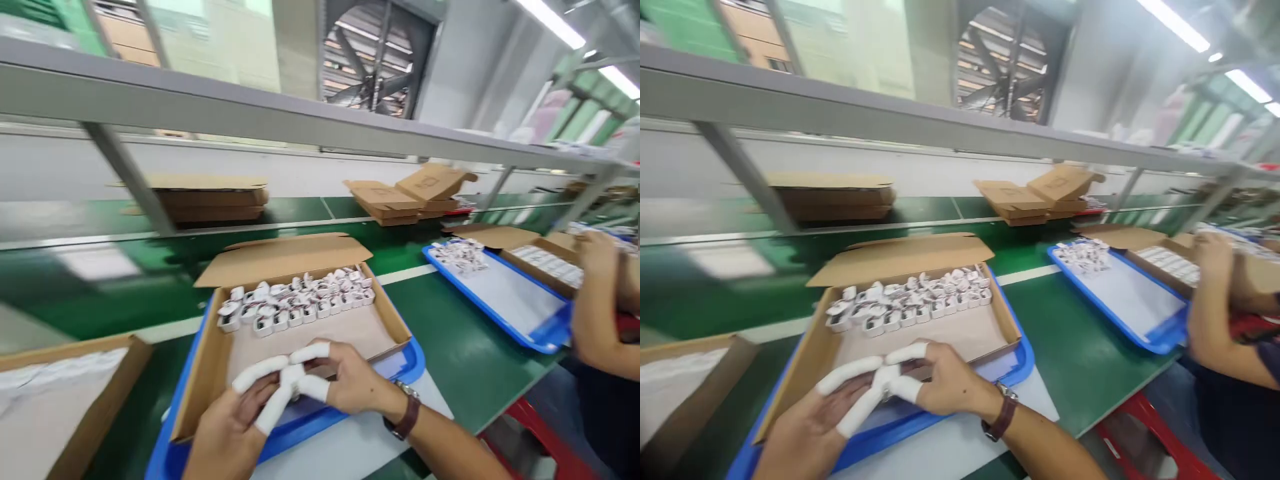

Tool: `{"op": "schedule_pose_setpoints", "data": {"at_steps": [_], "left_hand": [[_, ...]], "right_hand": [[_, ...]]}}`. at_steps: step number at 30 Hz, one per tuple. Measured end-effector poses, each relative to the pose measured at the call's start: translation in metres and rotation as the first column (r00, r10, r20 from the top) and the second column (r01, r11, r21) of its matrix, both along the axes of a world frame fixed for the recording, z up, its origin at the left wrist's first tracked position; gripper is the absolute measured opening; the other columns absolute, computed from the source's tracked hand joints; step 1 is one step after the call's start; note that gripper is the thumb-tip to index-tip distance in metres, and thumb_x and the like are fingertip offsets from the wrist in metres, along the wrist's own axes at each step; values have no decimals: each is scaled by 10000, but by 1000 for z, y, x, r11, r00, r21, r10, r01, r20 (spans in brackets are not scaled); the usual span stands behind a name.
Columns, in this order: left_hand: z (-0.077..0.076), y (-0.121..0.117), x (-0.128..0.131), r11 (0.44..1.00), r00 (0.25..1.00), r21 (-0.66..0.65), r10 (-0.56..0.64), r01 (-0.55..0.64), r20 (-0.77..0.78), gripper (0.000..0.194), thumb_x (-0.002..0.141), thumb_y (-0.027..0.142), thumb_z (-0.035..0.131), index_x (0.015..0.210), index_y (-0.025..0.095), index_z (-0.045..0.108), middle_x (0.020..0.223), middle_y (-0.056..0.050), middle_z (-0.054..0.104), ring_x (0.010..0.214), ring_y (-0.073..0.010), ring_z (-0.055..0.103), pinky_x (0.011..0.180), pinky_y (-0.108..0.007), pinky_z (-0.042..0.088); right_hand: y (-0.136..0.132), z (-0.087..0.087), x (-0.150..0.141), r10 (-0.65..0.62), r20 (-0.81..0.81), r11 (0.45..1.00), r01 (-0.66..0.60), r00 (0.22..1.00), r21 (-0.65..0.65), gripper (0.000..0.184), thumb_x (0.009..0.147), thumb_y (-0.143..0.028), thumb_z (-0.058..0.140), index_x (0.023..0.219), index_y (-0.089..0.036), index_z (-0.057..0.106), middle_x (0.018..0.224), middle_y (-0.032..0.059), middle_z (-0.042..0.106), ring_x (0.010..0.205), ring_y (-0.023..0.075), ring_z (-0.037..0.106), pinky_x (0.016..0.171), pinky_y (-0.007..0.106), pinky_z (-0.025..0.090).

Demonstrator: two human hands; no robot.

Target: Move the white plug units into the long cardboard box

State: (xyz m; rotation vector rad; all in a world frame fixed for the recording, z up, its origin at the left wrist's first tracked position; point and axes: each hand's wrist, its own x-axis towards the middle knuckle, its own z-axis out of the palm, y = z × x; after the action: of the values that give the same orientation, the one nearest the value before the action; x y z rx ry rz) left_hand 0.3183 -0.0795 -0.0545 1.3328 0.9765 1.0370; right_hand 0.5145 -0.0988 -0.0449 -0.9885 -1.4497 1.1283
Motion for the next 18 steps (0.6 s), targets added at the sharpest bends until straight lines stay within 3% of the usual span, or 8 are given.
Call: {"op": "schedule_pose_setpoints", "data": {"at_steps": [4,9,14,18], "left_hand": [[0,5,7,998,993,-48,-37,43,111,458,740,445,836,1100,196,701,1105,-89,792,1061,-285,752,948,-357,627],[14,1,11,997,988,-71,-27,38,151,387,789,379,801,1114,196,698,1150,-86,780,1099,-264,737,970,-338,611],[23,-1,9,991,989,-135,-6,26,148,493,765,400,820,1185,185,677,1170,-99,776,1117,-278,730,970,-348,611],[21,-2,5,989,992,-145,22,-4,125,559,740,494,829,1201,210,688,1194,-87,772,1151,-298,713,989,-358,602]], "right_hand": [[1,-1,-3,-19,-9,999,18,1000,-39,406,868,-320,737,1242,-181,662,1102,88,755,1024,209,725,960,384,574],[-1,4,-4,12,30,999,-10,999,-51,385,907,-302,696,1275,-207,638,1196,92,730,1108,221,705,1024,409,551],[-3,7,0,52,100,999,-49,994,-23,418,914,-223,677,1324,-241,604,1251,82,681,1146,212,667,1054,391,519],[-6,15,2,12,212,997,-28,977,75,519,868,-206,737,1359,-272,583,1277,72,645,1193,215,623,1080,367,478]]}}
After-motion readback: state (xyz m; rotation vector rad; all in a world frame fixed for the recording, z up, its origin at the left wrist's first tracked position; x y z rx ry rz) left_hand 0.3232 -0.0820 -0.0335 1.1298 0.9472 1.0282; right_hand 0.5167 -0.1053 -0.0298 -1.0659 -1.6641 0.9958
